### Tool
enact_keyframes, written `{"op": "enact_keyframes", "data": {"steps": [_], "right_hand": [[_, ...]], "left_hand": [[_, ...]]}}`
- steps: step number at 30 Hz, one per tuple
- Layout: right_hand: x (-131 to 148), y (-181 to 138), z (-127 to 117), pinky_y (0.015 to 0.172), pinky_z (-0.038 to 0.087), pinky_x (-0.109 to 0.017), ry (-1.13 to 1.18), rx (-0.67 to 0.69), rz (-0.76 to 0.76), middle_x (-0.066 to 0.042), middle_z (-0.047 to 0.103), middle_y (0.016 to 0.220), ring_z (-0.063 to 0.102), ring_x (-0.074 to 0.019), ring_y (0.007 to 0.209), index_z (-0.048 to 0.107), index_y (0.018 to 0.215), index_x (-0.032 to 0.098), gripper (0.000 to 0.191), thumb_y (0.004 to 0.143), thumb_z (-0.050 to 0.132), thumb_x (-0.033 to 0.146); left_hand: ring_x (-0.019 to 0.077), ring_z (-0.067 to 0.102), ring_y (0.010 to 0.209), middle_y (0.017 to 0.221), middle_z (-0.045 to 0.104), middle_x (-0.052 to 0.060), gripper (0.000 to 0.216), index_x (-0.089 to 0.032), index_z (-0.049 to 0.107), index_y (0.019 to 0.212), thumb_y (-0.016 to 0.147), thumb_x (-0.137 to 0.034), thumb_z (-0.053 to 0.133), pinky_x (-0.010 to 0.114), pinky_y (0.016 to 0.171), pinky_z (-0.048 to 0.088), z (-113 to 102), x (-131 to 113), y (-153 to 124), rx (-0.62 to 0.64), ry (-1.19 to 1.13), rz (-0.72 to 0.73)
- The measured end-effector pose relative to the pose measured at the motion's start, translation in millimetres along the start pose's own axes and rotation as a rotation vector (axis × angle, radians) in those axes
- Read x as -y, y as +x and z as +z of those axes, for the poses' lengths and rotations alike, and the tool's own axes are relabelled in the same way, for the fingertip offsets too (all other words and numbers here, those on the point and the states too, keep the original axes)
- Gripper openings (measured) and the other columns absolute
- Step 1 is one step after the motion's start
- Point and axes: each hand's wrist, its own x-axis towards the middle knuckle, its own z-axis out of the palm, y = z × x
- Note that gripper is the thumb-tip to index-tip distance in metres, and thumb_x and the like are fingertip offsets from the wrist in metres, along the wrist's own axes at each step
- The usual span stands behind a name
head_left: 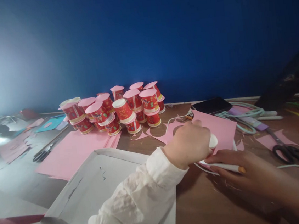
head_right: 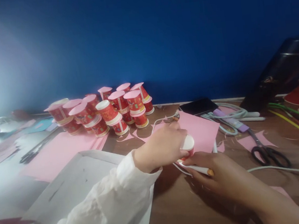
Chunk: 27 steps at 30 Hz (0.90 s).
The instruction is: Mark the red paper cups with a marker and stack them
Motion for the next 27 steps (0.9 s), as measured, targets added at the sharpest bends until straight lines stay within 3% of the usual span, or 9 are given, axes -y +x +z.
{"op": "enact_keyframes", "data": {"steps": [6, 14, 22, 27], "right_hand": [[3, 1, -9, 0.085, 0.059, -0.036, -0.006, 0.006, 0.038, -0.010, 0.075, 0.109, 0.072, -0.0311, 0.096, 0.081, 0.107, 0.029, 0.040, 0.094, 0.057, 0.058], [-17, -3, -17, 0.084, 0.057, -0.034, -0.028, 0.031, 0.177, -0.009, 0.074, 0.113, 0.070, -0.0297, 0.099, 0.081, 0.107, 0.027, 0.049, 0.087, 0.059, 0.067], [-32, -5, -25, 0.089, 0.055, -0.039, -0.022, -0.017, 0.172, -0.008, 0.075, 0.111, 0.068, -0.0315, 0.102, 0.082, 0.102, 0.028, 0.051, 0.086, 0.059, 0.070], [-38, -3, -25, 0.085, 0.056, -0.035, 0.033, -0.021, 0.232, -0.006, 0.076, 0.107, 0.069, -0.0303, 0.100, 0.082, 0.097, 0.029, 0.046, 0.080, 0.065, 0.068]], "left_hand": [[0.0322, 0.065, 0.105, 0.115, 0.064, 0.016, 0.032, -0.012, 0.070, 0.110, 0.088, -0.035, 0.065, 0.043, 0.088, 0.054, 1, 1, 1, -0.004, -0.001, 0.003], [0.0318, 0.065, 0.105, 0.114, 0.064, 0.015, 0.031, -0.012, 0.071, 0.109, 0.088, -0.033, 0.062, 0.043, 0.086, 0.055, -1, 0, 1, 0.018, 0.048, 0.008], [0.0300, 0.064, 0.102, 0.113, 0.064, 0.014, 0.032, -0.013, 0.071, 0.107, 0.086, -0.036, 0.065, 0.041, 0.085, 0.055, 0, 0, 2, 0.017, 0.055, 0.005], [0.0289, 0.064, 0.100, 0.110, 0.064, 0.013, 0.030, -0.014, 0.071, 0.105, 0.086, -0.036, 0.064, 0.041, 0.084, 0.055, 2, 0, 2, 0.004, 0.072, 0.004]]}}
